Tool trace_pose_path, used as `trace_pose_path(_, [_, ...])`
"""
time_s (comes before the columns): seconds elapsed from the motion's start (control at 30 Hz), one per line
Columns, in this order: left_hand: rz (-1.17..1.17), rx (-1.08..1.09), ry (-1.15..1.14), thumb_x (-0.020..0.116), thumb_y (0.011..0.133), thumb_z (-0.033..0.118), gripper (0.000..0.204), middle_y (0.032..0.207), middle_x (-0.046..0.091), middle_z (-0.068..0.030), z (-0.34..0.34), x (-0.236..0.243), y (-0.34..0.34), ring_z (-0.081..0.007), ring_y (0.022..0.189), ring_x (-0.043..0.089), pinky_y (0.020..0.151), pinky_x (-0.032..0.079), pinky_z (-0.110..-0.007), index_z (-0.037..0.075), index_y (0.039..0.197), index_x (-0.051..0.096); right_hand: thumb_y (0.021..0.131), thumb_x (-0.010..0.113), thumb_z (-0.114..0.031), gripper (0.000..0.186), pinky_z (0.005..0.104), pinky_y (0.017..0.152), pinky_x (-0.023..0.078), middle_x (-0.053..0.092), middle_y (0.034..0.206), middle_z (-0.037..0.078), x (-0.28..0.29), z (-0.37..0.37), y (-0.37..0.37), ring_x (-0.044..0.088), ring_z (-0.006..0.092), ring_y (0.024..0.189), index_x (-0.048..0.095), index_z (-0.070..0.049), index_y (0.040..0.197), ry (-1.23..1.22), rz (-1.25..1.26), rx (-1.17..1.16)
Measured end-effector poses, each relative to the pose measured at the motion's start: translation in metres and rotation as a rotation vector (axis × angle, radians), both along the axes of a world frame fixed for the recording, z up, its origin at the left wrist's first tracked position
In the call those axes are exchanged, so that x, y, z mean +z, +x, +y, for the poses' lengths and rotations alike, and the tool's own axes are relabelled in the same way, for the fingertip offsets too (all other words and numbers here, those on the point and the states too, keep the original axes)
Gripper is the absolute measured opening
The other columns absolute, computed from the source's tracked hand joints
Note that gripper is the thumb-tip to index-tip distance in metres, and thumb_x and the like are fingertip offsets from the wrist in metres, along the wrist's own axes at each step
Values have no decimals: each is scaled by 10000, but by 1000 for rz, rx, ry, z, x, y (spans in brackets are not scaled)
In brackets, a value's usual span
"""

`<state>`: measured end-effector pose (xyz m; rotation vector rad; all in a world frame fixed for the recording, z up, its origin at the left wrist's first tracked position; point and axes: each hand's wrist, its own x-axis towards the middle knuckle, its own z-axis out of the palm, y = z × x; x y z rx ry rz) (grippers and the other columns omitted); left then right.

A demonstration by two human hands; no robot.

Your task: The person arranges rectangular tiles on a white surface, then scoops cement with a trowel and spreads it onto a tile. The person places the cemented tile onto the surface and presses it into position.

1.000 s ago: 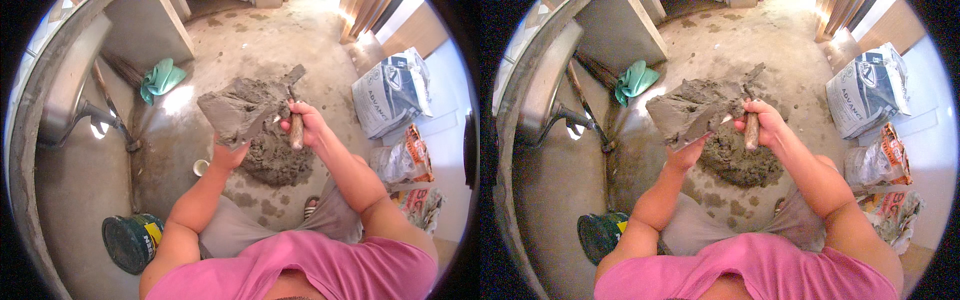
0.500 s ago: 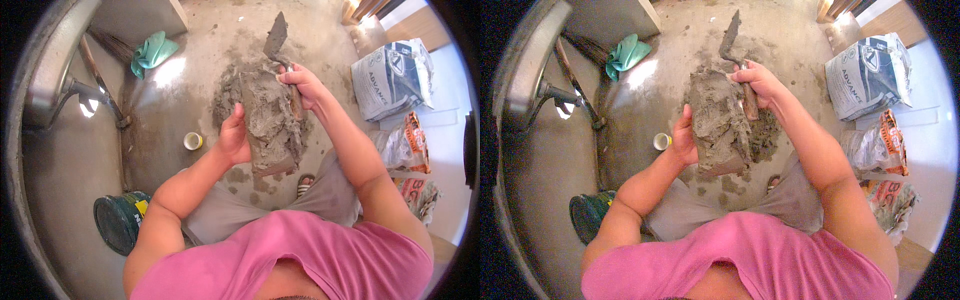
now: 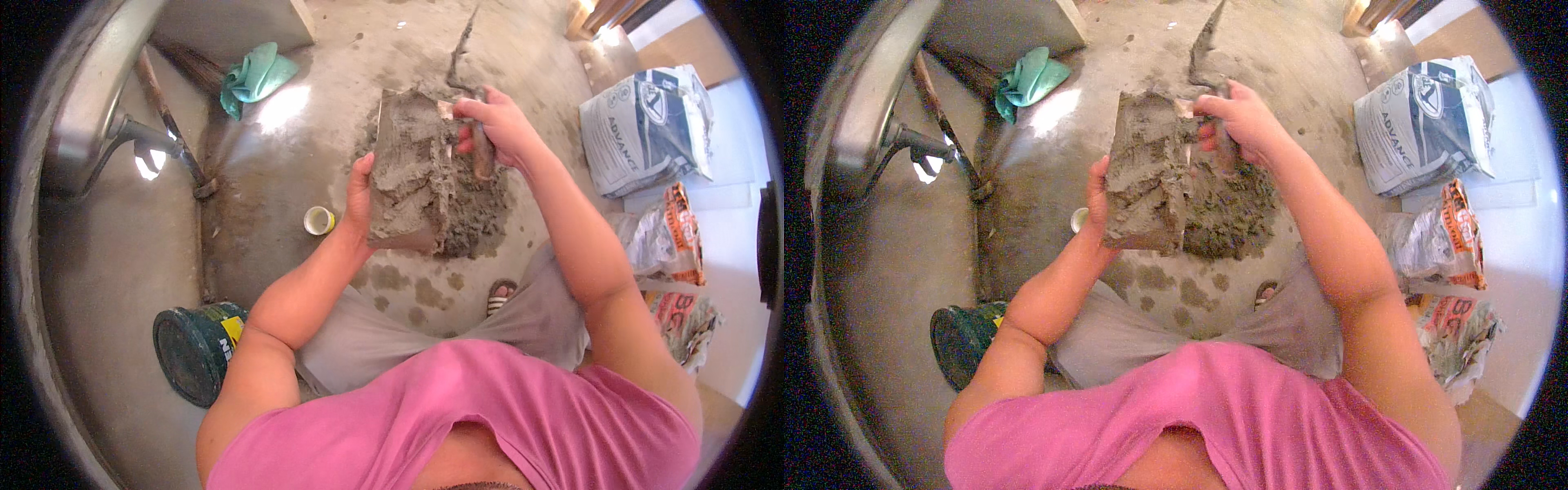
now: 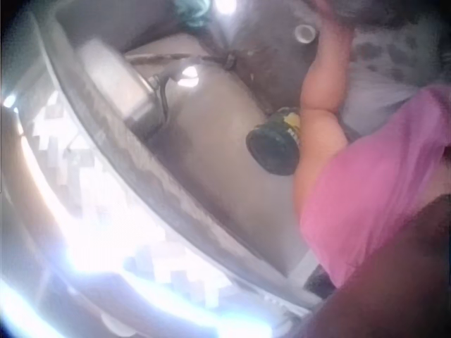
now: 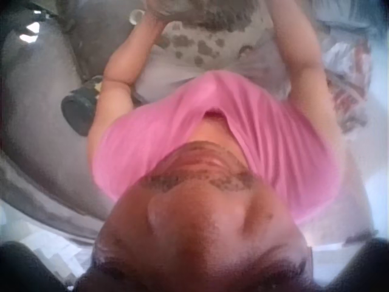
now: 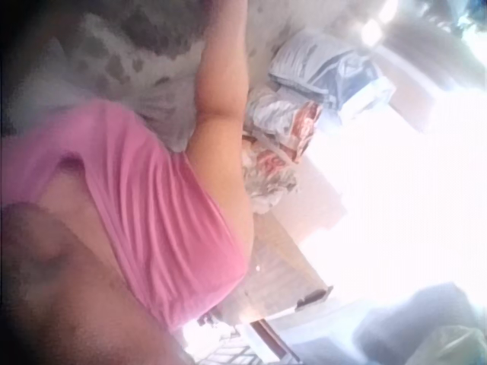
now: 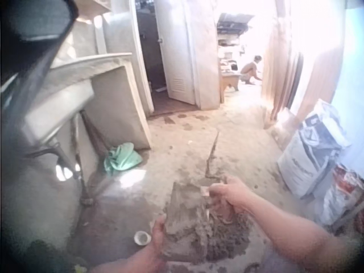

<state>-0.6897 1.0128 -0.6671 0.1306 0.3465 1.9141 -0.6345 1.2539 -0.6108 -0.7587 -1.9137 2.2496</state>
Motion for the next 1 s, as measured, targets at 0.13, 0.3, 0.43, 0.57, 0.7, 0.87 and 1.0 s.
trace_pose_path(0.13, [80, 82, -46, 436, 970, 557, 769, 1494, 518, -222, -10, -14, -26, -419, 1332, 536, 1127, 432, -552, 37, 1536, 414, 947, 668, -341, 440, 461, 803, 540, 697, 1008, 251, -9, 48, 18, 687, 350, 884, 608, 16, 1197, 914, -145, -41])
trace_pose_path(0.3, [99, 274, -85, 380, 989, 559, 750, 1496, 518, -222, -22, -7, -56, -447, 1349, 516, 1156, 396, -585, 30, 1517, 444, 882, 668, -182, 316, 453, 804, 524, 686, 984, 190, 28, 36, 74, 666, 389, 886, 660, -31, 1159, 1327, 88, 113])
trace_pose_path(0.43, [230, 500, -235, 369, 984, 574, 737, 1491, 536, -167, -23, 9, -67, -427, 1331, 535, 1118, 413, -646, 69, 1515, 449, 782, 737, -100, 373, 433, 773, 510, 680, 966, 96, 43, 19, 82, 653, 309, 858, 695, -101, 1153, 1682, 362, 193])
trace_pose_path(0.57, [77, 282, 168, 374, 979, 564, 684, 1481, 545, -141, -30, 4, -74, -412, 1303, 561, 1063, 391, -753, 158, 1523, 461, 736, 764, -106, 413, 408, 768, 498, 690, 973, 47, 52, -2, 79, 655, 263, 883, 708, -112, 1145, 1766, 450, 175])
trace_pose_path(0.7, [80, 316, 123, 374, 976, 571, 678, 1471, 552, -138, -26, 3, -70, -411, 1293, 567, 1049, 379, -780, 175, 1518, 469, 732, 765, -110, 406, 402, 775, 497, 691, 974, 33, 46, -11, 74, 655, 251, 897, 715, -107, 1135, 1784, 464, 189])
trace_pose_path(0.87, [0, 369, 75, 379, 957, 636, 750, 1467, 551, -163, -20, 1, -68, -429, 1293, 562, 1053, 390, -757, 139, 1511, 471, 727, 765, -109, 396, 400, 802, 492, 689, 961, 28, 40, -18, 68, 654, 241, 900, 717, -109, 1120, 1779, 447, 191])
trace_pose_path(1.0, [112, 389, -98, 385, 942, 672, 792, 1452, 563, -175, -17, 10, -54, -461, 1280, 561, 1054, 398, -743, 123, 1506, 475, 719, 773, -108, 392, 401, 810, 489, 686, 959, 25, 38, -16, 66, 654, 240, 899, 716, -107, 1107, 1791, 466, 149])
